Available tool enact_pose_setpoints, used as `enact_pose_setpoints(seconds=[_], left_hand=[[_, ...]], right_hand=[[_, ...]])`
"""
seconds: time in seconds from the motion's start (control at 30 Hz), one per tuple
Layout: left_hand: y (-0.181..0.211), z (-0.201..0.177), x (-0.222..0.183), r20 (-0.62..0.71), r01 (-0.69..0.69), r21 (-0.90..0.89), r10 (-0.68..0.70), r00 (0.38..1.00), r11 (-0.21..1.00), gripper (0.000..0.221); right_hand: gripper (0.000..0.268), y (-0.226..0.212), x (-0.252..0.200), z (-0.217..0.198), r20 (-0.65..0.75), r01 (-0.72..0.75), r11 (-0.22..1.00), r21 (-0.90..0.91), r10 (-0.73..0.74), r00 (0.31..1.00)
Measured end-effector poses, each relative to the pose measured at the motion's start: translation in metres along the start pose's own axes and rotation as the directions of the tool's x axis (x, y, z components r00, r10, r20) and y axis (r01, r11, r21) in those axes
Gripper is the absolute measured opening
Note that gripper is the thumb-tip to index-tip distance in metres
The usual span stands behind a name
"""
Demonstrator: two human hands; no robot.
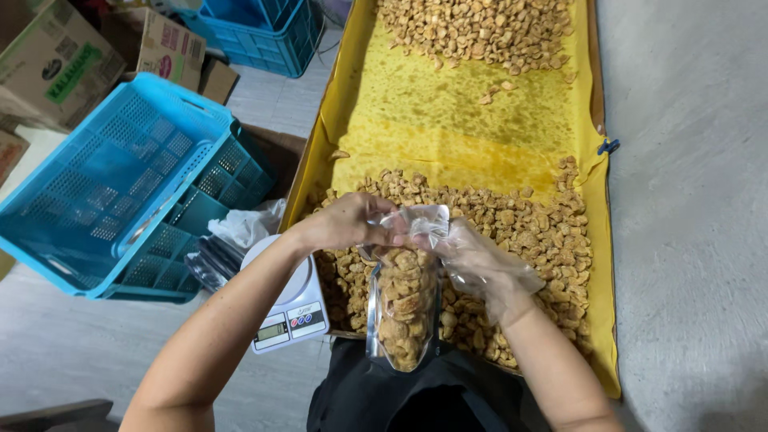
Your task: The person spreads dried fruit pieces on a yellow cloth, then scoops them into small clear bags, weighs each bag on a digital scale, and places the filled bags into a blue basket. The process is repeated multiple times.
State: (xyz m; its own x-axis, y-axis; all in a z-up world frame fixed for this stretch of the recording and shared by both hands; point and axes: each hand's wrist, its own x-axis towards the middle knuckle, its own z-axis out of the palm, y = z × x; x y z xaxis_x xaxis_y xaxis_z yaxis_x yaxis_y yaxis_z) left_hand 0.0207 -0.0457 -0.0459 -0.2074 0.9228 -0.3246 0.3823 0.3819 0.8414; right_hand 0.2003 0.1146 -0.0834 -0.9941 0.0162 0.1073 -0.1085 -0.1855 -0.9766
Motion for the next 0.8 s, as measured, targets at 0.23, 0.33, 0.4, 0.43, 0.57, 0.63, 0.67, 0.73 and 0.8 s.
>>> enact_pose_setpoints(seconds=[0.23,0.33,0.4,0.43,0.57,0.63,0.67,0.73,0.8], left_hand=[[-0.017,0.021,-0.003,-0.044,0.021,-0.178,-0.030,0.999,0.984,0.022],[-0.014,0.023,0.002,-0.116,0.096,0.018,-0.093,0.989,0.995,0.027],[-0.011,0.021,0.002,-0.128,0.131,0.108,-0.117,0.985,0.985,0.028],[-0.011,0.018,0.002,-0.105,0.129,0.072,-0.121,0.987,0.989,0.026],[-0.011,0.014,0.000,0.021,0.128,-0.096,-0.126,0.992,0.987,0.022],[-0.012,0.017,-0.002,-0.006,0.211,-0.064,-0.212,0.977,0.975,0.020],[-0.012,0.019,-0.002,-0.017,0.255,-0.049,-0.256,0.967,0.966,0.020],[-0.011,0.025,-0.002,-0.186,0.191,0.151,-0.162,0.969,0.970,0.022],[-0.009,0.027,-0.002,-0.276,0.102,0.250,-0.030,0.961,0.963,0.021]], right_hand=[[0.074,0.016,0.010,0.009,-0.145,-0.258,0.966,-0.029,0.252,0.957],[0.081,0.015,0.012,0.008,-0.143,-0.200,0.962,-0.186,0.174,0.974],[0.079,0.013,0.008,0.008,-0.154,-0.203,0.957,-0.207,0.173,0.973],[0.076,0.012,0.006,0.009,-0.121,-0.187,0.968,-0.168,0.168,0.978],[0.065,0.017,0.001,0.011,-0.076,-0.208,0.974,-0.085,0.202,0.976],[0.060,0.022,0.001,0.010,-0.092,-0.257,0.963,-0.087,0.249,0.964],[0.058,0.025,0.000,0.009,-0.102,-0.283,0.955,-0.084,0.274,0.956],[0.054,0.028,-0.006,0.005,-0.098,-0.281,0.942,0.184,0.302,0.948],[0.053,0.028,-0.013,0.001,-0.071,-0.177,0.736,0.654,0.293,0.954]])
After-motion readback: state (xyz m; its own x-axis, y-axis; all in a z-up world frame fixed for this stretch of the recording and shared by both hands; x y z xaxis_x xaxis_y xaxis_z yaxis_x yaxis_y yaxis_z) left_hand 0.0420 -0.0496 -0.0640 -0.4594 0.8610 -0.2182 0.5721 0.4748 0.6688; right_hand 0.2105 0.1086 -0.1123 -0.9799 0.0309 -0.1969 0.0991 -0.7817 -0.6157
